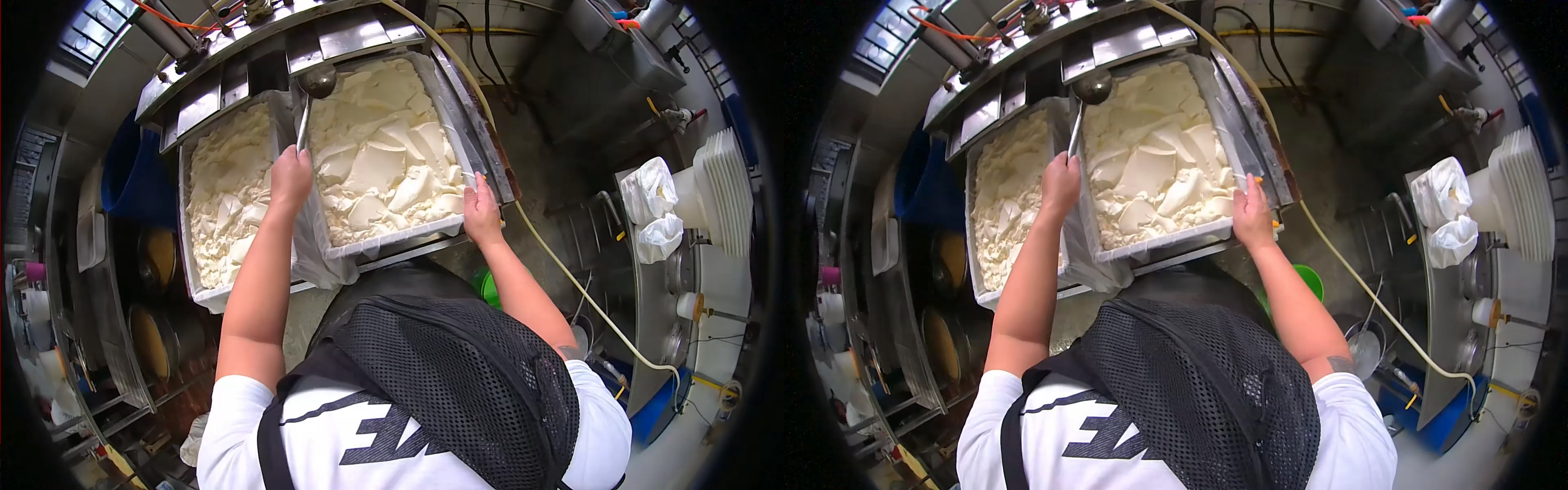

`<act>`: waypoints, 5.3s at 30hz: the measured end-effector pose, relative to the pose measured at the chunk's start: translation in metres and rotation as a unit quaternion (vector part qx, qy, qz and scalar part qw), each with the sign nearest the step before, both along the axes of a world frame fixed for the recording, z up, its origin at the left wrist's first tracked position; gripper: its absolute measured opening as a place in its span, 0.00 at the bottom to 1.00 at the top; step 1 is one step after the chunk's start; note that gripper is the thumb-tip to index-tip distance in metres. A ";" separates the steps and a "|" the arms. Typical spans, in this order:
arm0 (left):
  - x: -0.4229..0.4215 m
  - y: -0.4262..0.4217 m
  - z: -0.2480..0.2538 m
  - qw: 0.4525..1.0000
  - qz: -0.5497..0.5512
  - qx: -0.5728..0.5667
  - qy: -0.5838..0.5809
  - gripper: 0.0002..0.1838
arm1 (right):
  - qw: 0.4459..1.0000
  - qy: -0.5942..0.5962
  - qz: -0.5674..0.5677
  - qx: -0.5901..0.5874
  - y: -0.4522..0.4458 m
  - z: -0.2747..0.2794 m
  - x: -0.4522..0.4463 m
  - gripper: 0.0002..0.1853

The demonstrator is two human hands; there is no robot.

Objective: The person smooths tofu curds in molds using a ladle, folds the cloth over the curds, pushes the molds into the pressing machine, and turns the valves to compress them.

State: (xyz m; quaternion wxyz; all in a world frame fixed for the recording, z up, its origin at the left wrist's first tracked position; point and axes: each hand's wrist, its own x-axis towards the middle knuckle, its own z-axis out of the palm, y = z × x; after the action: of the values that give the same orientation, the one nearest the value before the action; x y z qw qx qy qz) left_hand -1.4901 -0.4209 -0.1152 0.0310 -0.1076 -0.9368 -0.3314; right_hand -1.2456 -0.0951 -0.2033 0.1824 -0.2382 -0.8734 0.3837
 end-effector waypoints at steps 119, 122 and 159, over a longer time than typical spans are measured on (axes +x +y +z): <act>0.036 -0.019 0.071 0.925 -0.250 -0.007 -0.288 0.19 | 1.000 0.021 -0.001 -0.014 0.000 0.006 0.000 0.30; 0.043 -0.027 0.075 0.921 -0.283 -0.004 -0.268 0.20 | 1.000 0.024 -0.002 -0.015 0.002 0.007 0.000 0.30; 0.088 -0.115 0.131 0.931 -0.273 -0.070 -0.231 0.19 | 1.000 0.024 -0.019 -0.005 0.000 0.002 0.000 0.29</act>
State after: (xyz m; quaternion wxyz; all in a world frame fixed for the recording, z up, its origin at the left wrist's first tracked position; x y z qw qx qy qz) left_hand -1.4022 -0.5360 0.0156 -0.2855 -0.2813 -0.8734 -0.2765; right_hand -1.2459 -0.0949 -0.2014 0.2099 -0.2465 -0.8620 0.3900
